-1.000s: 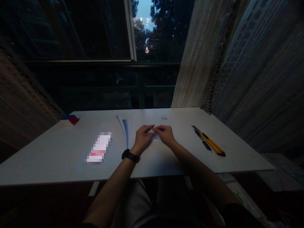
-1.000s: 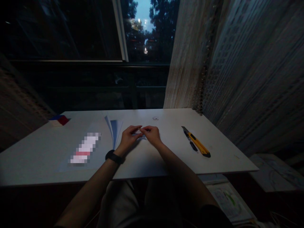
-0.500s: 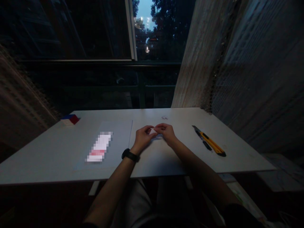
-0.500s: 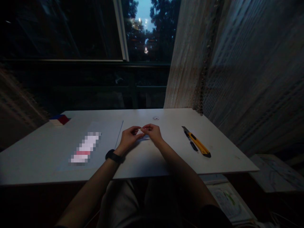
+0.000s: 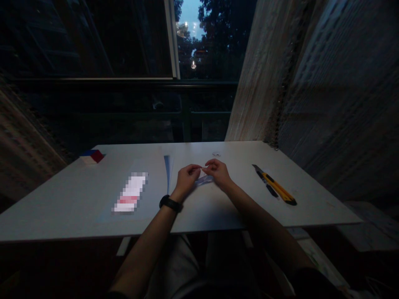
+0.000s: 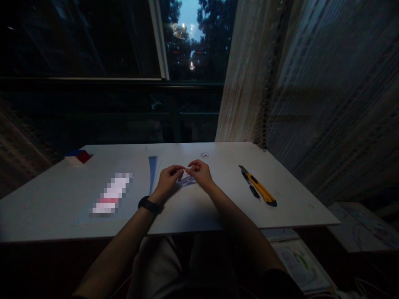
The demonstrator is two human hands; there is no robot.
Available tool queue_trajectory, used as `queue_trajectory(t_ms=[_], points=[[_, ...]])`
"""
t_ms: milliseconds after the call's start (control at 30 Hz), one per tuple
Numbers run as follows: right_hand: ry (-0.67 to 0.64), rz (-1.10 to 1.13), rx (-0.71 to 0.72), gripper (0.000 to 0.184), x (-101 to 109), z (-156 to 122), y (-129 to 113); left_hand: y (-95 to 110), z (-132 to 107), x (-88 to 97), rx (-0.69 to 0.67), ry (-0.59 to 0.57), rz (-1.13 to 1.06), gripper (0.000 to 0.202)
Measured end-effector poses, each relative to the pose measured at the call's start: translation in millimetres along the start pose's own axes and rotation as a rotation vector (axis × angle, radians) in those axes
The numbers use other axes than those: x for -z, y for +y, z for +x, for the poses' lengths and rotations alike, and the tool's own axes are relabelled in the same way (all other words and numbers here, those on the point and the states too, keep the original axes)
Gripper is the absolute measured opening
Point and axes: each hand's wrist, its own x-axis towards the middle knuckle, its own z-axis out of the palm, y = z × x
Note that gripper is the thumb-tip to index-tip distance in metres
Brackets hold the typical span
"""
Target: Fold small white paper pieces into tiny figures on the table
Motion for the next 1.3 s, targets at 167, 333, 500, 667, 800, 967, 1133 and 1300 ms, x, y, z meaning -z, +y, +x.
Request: queue_trajectory(t_ms=[167,333,500,667,800,967,1133,1300], points=[[-0.028,0.024,-0.017,0.038,0.0,-0.9,-3.3,1.8,-0.4,-0.2,-0.009,0.003,0.054,0.023],[-0.064,0.016,-0.016,0.039,0.1,-2.0,-2.2,4.4,-1.3,0.6,-0.019,0.01,0.239,0.031],[-0.082,0.004,-0.009,0.038,1.0,-3.0,-2.6,5.6,-1.4,0.1,-0.022,-0.032,0.289,0.035],[-0.081,-0.032,-0.009,0.037,1.0,-3.4,-3.9,7.6,-2.4,-0.4,-0.098,-0.053,0.271,0.029],[-0.081,-0.062,0.002,0.035,-1.0,-3.4,-3.1,8.7,-3.1,0.4,-0.087,-0.031,0.349,0.028],[-0.142,-0.035,0.003,0.033,-2.7,-4.5,-2.3,7.4,-3.4,1.2,-0.097,-0.002,0.42,0.025],[-0.194,-0.089,0.008,0.038,-1.9,-5.2,3.0,4.2,-3.2,1.2,-0.133,-0.002,0.476,0.023],[-0.193,-0.138,0.007,0.037,-1.4,-4.7,5.8,3.4,-3.1,1.3,-0.199,-0.003,0.514,0.021]])
